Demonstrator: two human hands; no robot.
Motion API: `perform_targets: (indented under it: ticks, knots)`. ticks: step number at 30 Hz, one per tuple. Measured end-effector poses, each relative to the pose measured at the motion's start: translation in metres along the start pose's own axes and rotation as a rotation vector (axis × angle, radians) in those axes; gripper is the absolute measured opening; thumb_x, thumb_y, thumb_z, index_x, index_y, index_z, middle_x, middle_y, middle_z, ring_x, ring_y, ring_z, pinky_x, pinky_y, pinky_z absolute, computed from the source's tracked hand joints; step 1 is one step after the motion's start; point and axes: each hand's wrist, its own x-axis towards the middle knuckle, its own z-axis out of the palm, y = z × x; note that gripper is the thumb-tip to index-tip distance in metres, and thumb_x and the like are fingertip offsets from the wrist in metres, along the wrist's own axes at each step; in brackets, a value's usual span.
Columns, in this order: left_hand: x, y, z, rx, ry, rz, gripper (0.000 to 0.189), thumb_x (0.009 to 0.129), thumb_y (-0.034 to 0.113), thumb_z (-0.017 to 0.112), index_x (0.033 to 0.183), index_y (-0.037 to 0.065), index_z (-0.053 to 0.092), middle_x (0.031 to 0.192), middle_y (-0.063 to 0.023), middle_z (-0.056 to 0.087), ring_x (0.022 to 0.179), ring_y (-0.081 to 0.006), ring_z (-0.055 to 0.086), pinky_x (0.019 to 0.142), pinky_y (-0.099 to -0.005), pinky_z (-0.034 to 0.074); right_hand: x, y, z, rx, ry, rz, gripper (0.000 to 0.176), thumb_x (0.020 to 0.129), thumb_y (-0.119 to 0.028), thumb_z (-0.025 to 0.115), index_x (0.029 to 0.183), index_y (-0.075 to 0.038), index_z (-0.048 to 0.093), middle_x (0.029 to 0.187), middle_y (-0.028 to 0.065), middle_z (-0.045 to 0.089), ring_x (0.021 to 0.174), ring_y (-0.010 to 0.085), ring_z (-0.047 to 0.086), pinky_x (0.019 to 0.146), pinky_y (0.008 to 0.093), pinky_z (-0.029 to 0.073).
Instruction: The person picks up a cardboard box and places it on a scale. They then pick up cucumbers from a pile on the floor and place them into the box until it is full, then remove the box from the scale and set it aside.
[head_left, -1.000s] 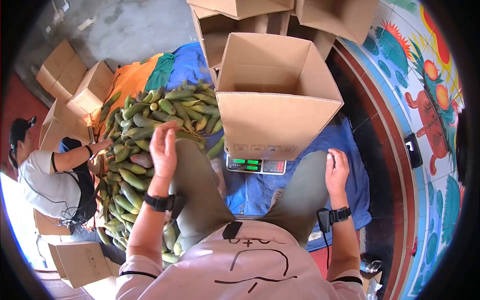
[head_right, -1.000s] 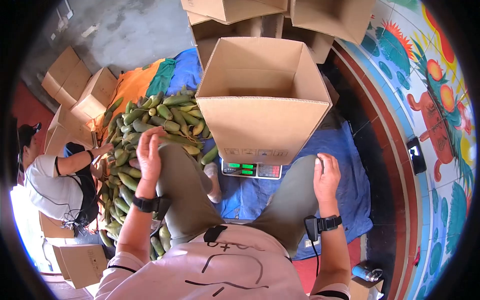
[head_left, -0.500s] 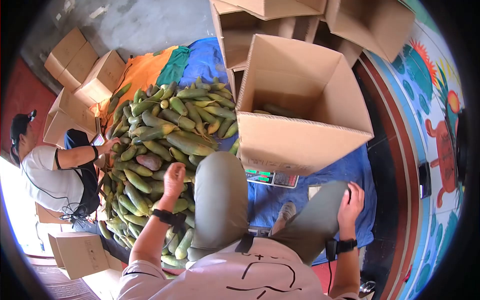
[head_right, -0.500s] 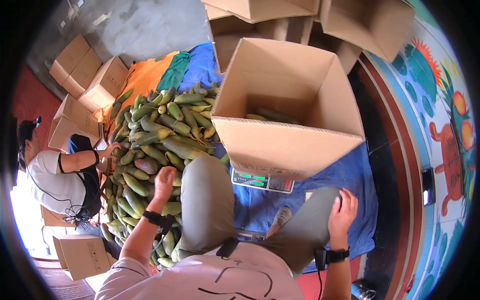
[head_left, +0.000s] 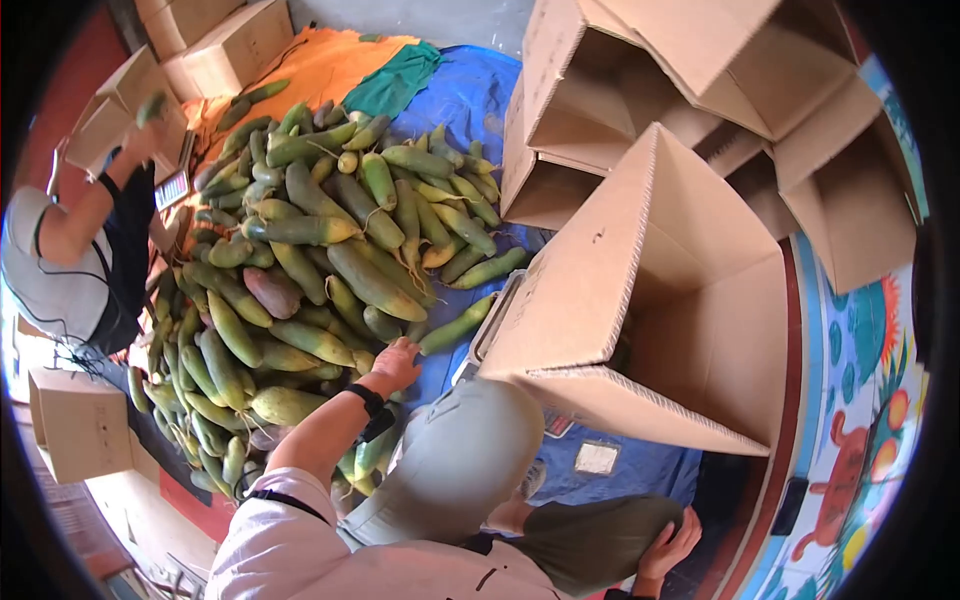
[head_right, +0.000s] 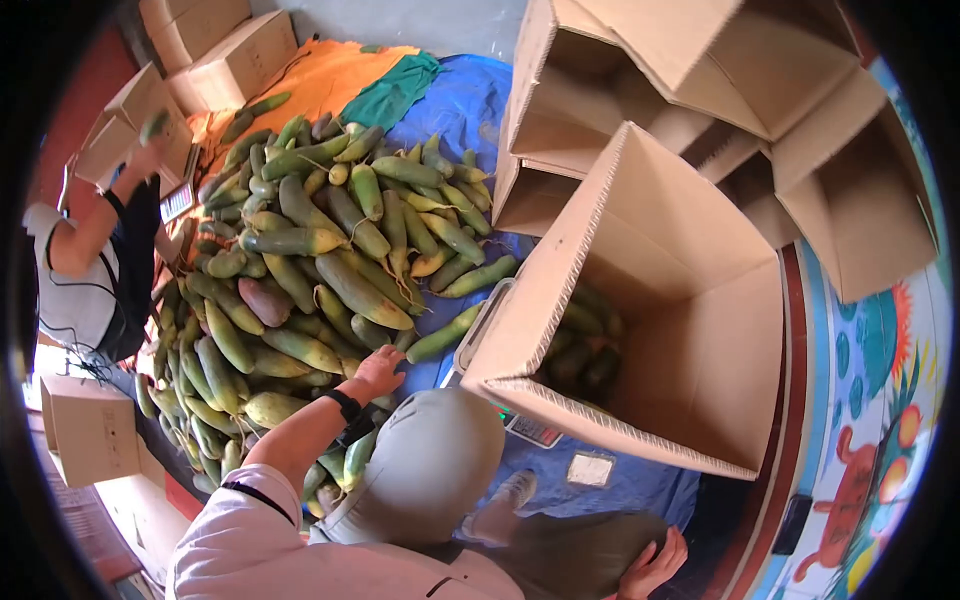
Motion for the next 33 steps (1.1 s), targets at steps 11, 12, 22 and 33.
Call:
perform_targets:
  ticks: [11,12,22,33]
  knots:
    - [0.052,0.012,0.053,0.322,-0.266,-0.039,0.045,0.084,0.019,0.051,0.129,0.019,0.055,0.148,-0.0198,0.03,0.134,-0.0334,0.032,0.107,-0.0452,0.028,0.039,-0.029,-0.006,-0.051,-0.027,-0.146,0.033,0.096,-0.021,0.051,0.114,0.005,0.057,0.11,0.0214,0.059,0.099,0.0376,0.056,0.086,0.0464,0.045]
    - [0.054,0.011,0.057,0.372,-0.233,-0.012,0.043,0.083,0.019,0.051,0.126,0.019,0.058,0.148,-0.0199,0.03,0.133,-0.0332,0.032,0.107,-0.0467,0.027,0.041,-0.029,-0.005,-0.058,-0.035,-0.156,0.032,0.095,-0.02,0.052,0.114,0.005,0.057,0.11,0.0207,0.059,0.099,0.0374,0.056,0.086,0.0462,0.045]
    - [0.073,0.022,0.06,0.498,-0.219,0.039,0.029,0.078,0.025,0.058,0.105,0.02,0.068,0.125,-0.0159,0.049,0.118,-0.0289,0.04,0.089,-0.0443,0.035,0.049,-0.034,-0.004,-0.093,-0.058,-0.161,0.032,0.096,-0.023,0.051,0.115,0.003,0.058,0.111,0.0194,0.059,0.1,0.0358,0.056,0.088,0.0457,0.045]
    - [0.007,0.023,0.012,-0.2,-0.074,0.119,0.018,0.086,0.029,0.061,0.102,0.021,0.065,0.091,-0.0118,0.061,0.084,-0.0274,0.06,0.076,-0.0415,0.049,0.054,-0.04,0.0,0.018,-0.025,-0.128,0.032,0.095,-0.025,0.052,0.112,0.001,0.06,0.111,0.02,0.059,0.099,0.0374,0.055,0.087,0.0464,0.045]
